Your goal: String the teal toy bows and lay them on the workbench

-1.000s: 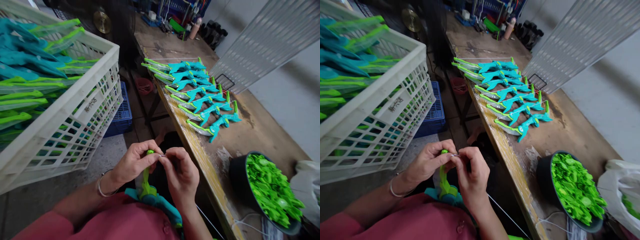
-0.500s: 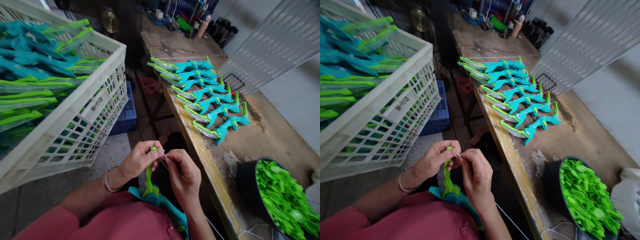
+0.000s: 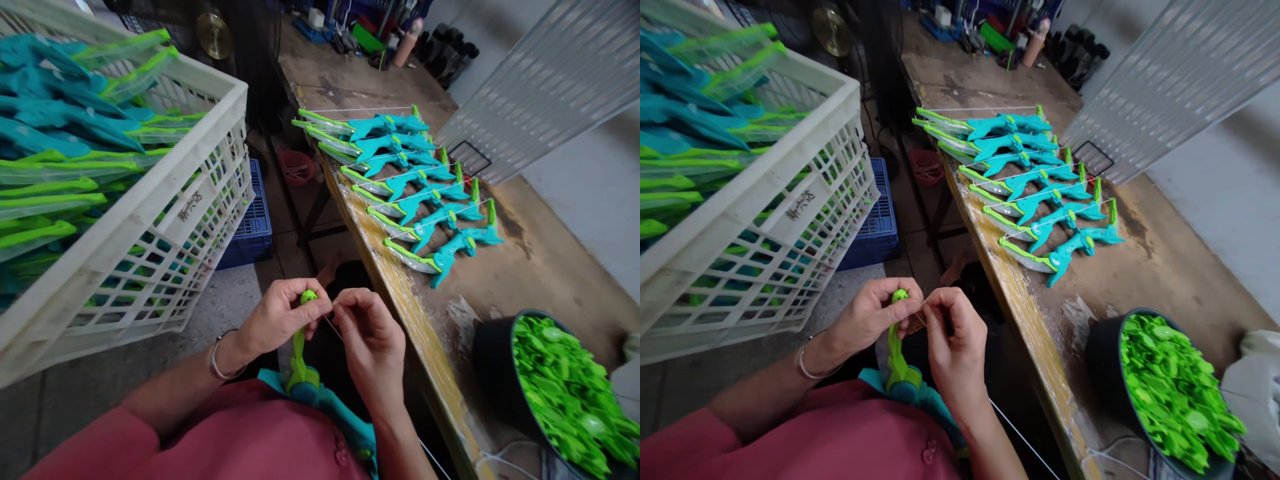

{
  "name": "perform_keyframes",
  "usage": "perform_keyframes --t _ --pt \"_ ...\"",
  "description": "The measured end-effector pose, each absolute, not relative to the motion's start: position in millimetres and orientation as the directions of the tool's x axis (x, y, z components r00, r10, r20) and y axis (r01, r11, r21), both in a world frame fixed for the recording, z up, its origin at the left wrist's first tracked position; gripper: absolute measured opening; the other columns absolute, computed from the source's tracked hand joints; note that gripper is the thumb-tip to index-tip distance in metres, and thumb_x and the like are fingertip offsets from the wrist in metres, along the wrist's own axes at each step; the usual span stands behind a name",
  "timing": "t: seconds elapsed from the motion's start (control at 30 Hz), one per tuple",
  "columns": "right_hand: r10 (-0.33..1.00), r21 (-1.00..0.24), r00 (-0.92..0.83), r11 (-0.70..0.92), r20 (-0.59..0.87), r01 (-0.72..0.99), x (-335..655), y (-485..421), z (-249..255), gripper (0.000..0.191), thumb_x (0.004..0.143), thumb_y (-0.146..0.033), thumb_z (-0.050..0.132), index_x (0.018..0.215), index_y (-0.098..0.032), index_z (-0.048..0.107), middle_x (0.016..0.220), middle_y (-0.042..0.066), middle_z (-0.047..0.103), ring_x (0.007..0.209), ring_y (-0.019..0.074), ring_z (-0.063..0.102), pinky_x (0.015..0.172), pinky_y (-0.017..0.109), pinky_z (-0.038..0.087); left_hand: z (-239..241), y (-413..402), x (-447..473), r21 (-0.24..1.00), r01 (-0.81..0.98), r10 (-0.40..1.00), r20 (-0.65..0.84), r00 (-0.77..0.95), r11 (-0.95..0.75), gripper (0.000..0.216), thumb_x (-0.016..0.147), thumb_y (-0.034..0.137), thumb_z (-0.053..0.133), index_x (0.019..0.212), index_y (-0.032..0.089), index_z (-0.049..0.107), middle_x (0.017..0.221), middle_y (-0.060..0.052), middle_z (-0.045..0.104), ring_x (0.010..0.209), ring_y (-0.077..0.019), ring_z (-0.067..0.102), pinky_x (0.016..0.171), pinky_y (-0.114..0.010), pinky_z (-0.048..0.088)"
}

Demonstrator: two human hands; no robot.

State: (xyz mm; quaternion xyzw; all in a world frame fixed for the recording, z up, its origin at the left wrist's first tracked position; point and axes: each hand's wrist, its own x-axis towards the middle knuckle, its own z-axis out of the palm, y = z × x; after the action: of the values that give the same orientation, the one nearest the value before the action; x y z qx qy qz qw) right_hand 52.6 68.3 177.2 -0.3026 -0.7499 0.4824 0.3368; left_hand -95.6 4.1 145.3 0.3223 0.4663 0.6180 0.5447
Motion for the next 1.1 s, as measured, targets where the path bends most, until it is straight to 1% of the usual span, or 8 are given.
perform_keyframes --t 0.13,0.23,0.47,0.57,0.67,0.73,0.93,1.1 --pt "0.793 -0.949 -0.582 0.297 0.182 0.107 50 69 181 0.010 0.099 -0.016 0.061 0.092 -0.023 0.062 0.085 -0.002 0.060 0.074 0.0102 0.057 0.067 0.022 0.049 146 4 -100 0.950 -0.311 0.982 -0.082 -0.169 0.026 0.021 0.092 0.035 0.069 0.084 0.015 0.065 0.059 0.003 0.061 0.048 -0.0086 0.057 0.048 -0.019 0.045" --pt "0.802 -0.938 -0.563 0.323 0.201 0.125 47 67 180 0.009 0.100 -0.017 0.060 0.093 -0.022 0.062 0.084 -0.002 0.060 0.074 0.0103 0.058 0.067 0.022 0.050 145 5 -101 0.962 -0.273 0.983 -0.076 -0.167 0.028 0.022 0.094 0.035 0.066 0.083 0.015 0.064 0.059 0.003 0.060 0.049 -0.0083 0.056 0.048 -0.018 0.044" --pt "0.714 -0.770 -0.577 0.601 0.396 0.215 48 63 172 0.014 0.100 -0.010 0.056 0.101 -0.022 0.064 0.095 0.002 0.066 0.083 0.0132 0.065 0.069 0.025 0.054 139 7 -96 0.869 -0.492 0.986 -0.123 -0.116 0.051 0.031 0.091 0.043 0.067 0.078 0.016 0.060 0.057 0.004 0.052 0.048 -0.0075 0.046 0.044 -0.018 0.040" --pt "0.652 -0.673 -0.572 0.706 0.497 0.221 48 63 169 0.019 0.099 -0.007 0.057 0.107 -0.023 0.063 0.099 0.003 0.067 0.085 0.0143 0.066 0.071 0.027 0.056 137 8 -96 0.837 -0.544 0.988 -0.121 -0.092 0.052 0.033 0.090 0.044 0.069 0.077 0.015 0.059 0.058 0.004 0.051 0.049 -0.0077 0.045 0.044 -0.018 0.040" --pt "0.609 -0.596 -0.565 0.766 0.556 0.240 46 62 165 0.019 0.099 -0.005 0.056 0.105 -0.022 0.059 0.096 0.003 0.066 0.085 0.0137 0.066 0.073 0.026 0.056 136 8 -95 0.817 -0.575 0.989 -0.118 -0.094 0.043 0.035 0.088 0.045 0.072 0.077 0.016 0.059 0.060 0.004 0.052 0.050 -0.0079 0.046 0.044 -0.018 0.040" --pt "0.625 -0.608 -0.558 0.754 0.546 0.249 45 62 162 0.017 0.100 -0.006 0.053 0.103 -0.022 0.057 0.095 0.002 0.066 0.084 0.0129 0.065 0.073 0.025 0.055 135 9 -94 0.806 -0.590 0.986 -0.131 -0.100 0.047 0.036 0.087 0.046 0.074 0.077 0.016 0.059 0.059 0.004 0.052 0.050 -0.0079 0.047 0.043 -0.018 0.039" --pt "0.772 -0.806 -0.502 0.549 0.389 0.220 45 57 162 0.013 0.104 -0.013 0.049 0.098 -0.022 0.055 0.096 0.001 0.064 0.076 0.0108 0.063 0.066 0.023 0.053 136 11 -94 0.815 -0.578 0.988 -0.120 -0.096 0.043 0.038 0.089 0.048 0.072 0.075 0.015 0.059 0.059 0.003 0.051 0.050 -0.0079 0.046 0.044 -0.018 0.040" --pt "0.792 -0.837 -0.483 0.512 0.372 0.194 46 56 163 0.013 0.104 -0.015 0.048 0.097 -0.023 0.056 0.096 0.002 0.063 0.079 0.0125 0.063 0.068 0.025 0.054 137 12 -96 0.828 -0.558 0.988 -0.122 -0.098 0.046 0.040 0.089 0.050 0.071 0.074 0.015 0.057 0.060 0.003 0.050 0.052 -0.0084 0.046 0.045 -0.019 0.040"
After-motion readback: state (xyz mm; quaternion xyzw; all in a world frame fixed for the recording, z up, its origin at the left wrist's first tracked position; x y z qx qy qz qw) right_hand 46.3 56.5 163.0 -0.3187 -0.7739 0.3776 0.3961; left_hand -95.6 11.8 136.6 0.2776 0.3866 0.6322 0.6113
